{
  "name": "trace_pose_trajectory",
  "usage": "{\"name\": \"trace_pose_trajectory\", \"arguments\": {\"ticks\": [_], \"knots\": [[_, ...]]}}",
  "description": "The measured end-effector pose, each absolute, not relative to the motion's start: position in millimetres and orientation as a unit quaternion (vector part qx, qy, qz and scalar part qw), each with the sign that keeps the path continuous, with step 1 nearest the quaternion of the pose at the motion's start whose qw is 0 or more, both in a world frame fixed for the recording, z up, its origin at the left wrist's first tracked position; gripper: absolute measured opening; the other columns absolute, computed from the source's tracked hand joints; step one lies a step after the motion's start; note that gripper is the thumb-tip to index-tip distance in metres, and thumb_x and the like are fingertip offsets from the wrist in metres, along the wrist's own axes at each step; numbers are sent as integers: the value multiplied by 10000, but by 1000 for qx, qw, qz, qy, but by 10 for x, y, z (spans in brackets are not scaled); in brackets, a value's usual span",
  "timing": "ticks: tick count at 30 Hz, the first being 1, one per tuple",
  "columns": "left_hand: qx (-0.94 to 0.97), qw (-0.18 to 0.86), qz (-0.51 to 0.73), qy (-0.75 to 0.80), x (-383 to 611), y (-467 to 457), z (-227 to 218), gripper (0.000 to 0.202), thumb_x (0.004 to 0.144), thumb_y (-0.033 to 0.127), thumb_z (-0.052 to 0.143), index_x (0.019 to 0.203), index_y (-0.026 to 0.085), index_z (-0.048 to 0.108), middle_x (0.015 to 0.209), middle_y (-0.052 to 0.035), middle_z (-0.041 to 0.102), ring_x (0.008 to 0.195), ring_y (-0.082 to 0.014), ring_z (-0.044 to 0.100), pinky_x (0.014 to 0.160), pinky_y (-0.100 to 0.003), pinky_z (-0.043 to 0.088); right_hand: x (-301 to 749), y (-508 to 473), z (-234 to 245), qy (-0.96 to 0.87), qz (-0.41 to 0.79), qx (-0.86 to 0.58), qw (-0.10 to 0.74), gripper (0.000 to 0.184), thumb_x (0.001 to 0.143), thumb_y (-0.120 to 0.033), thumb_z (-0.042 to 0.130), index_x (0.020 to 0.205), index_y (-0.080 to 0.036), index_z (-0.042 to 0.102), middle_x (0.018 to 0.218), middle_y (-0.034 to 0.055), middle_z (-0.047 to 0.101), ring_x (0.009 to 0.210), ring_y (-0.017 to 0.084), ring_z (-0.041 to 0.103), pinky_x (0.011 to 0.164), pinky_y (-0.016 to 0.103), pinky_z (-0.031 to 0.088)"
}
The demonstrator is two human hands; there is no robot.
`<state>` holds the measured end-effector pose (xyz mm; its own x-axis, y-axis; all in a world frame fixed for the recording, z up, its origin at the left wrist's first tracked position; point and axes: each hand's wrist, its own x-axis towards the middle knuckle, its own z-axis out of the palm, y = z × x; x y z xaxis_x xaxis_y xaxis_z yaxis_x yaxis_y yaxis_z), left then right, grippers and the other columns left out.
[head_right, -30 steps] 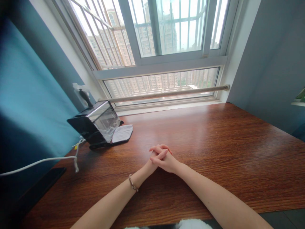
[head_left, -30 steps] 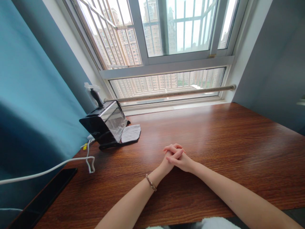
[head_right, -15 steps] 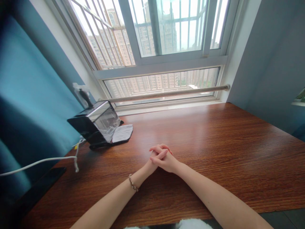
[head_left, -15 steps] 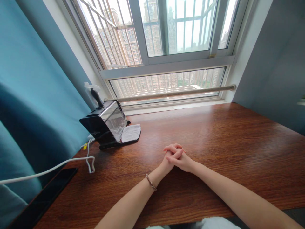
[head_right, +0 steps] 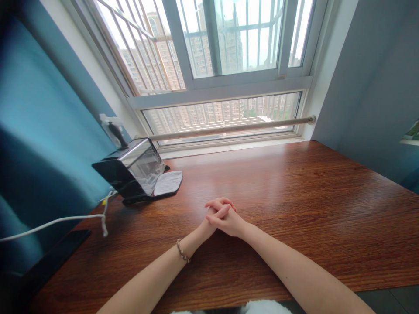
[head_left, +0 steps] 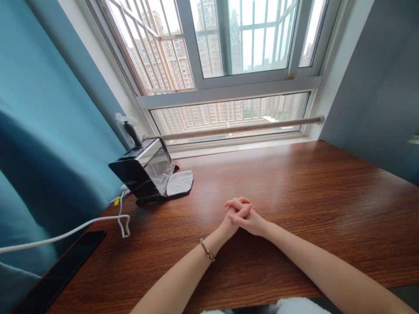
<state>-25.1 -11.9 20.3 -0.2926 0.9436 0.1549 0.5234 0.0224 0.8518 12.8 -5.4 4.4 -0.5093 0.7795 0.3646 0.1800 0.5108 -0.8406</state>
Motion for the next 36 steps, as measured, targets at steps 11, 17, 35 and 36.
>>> {"name": "trace_pose_trajectory", "arguments": {"ticks": [11, 17, 35, 36], "knots": [[423, 10, 366, 829, -43, -15, -56, 393, 768, 86, 194, 1041, 79, 476, 852, -64, 353, 980, -233, 446, 823, -314, 453, 134, -46, 42, -778, 394, -306, 383, 305, 796, -226, 493, 1101, -219, 481, 947, 33, 490, 913, 162, 497, 793, 299, 418], [454, 39, 351, 818, -52, -3, -96, 369, 782, 137, 239, 1075, 117, 463, 858, -64, 347, 1005, -241, 423, 825, -340, 461, 141, -42, 47, -775, 395, -307, 386, 303, 796, -238, 495, 1098, -219, 487, 949, 33, 493, 921, 163, 493, 803, 301, 415], [541, 407, 475, 562, -576, 23, -33, 216, 714, 357, 475, 709, 153, 547, 661, -35, 439, 678, -162, 500, 556, -227, 426, 140, -47, 63, -777, 389, -311, 384, 301, 795, -225, 491, 1096, -216, 488, 950, 35, 488, 926, 164, 492, 813, 302, 412], [538, 407, 479, 562, -544, 18, -37, 210, 722, 347, 462, 726, 156, 549, 669, -37, 441, 676, -158, 499, 558, -226, 426, 142, -49, 68, -778, 389, -310, 384, 303, 796, -225, 489, 1099, -216, 487, 953, 36, 488, 931, 165, 490, 815, 303, 412]]}}
